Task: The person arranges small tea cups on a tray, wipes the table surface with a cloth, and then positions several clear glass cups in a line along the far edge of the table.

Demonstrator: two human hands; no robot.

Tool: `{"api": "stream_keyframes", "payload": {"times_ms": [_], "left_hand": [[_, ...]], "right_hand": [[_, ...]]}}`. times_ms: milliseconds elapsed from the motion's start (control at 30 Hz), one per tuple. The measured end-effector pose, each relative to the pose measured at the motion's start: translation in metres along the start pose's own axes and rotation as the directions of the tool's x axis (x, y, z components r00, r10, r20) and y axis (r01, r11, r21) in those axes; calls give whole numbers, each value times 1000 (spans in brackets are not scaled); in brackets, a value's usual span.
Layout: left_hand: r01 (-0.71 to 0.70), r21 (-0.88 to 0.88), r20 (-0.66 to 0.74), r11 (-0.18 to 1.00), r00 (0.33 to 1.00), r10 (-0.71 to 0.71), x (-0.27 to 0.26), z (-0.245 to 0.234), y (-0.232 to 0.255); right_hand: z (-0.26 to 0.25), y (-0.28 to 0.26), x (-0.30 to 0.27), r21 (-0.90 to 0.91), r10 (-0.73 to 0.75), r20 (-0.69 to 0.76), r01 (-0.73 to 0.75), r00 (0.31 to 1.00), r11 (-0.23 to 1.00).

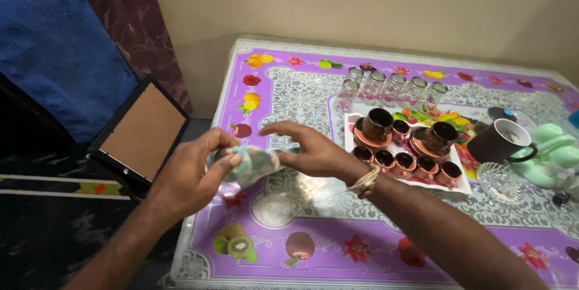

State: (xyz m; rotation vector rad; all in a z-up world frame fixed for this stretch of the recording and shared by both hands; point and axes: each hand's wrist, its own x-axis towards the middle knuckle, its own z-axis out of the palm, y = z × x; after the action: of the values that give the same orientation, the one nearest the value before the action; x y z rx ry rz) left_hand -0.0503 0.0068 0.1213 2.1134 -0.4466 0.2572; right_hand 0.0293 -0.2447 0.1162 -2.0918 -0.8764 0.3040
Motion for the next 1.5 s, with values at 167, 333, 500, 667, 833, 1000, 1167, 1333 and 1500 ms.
{"api": "stream_keyframes", "payload": {"times_ms": [167,333,500,667,833,1000,1167,1333,1500], "left_hand": [[-37,-163,-42,986,999,30,10,2,56],[-7,-150,70,989,997,18,23,-3,78],[52,356,58,933,995,-78,45,-17,90],[-96,492,65,865,995,74,38,-28,83],[-450,498,101,741,879,466,-19,-14,46],[-114,315,395,942,919,-21,-66,23,1],[216,283,533,934,775,-340,-67,27,-14],[471,314,261,824,792,-552,-23,20,-13],[8,428,-60,904,998,20,-4,40,-13]], "right_hand": [[4,-25,-33,524,-98,121,20,988,852],[-5,-22,-52,0,-185,-192,189,964,982],[-47,-19,-46,29,-154,-426,183,892,983],[-76,-19,-78,-108,-299,-445,280,844,954],[-39,3,-127,-276,-320,-216,256,923,926],[0,23,-156,-207,-176,61,185,982,961],[11,29,-153,-306,-119,45,127,992,944],[3,17,-119,-472,-35,-235,-83,971,878],[10,-2,-101,-770,-137,-281,-138,950,622]]}}
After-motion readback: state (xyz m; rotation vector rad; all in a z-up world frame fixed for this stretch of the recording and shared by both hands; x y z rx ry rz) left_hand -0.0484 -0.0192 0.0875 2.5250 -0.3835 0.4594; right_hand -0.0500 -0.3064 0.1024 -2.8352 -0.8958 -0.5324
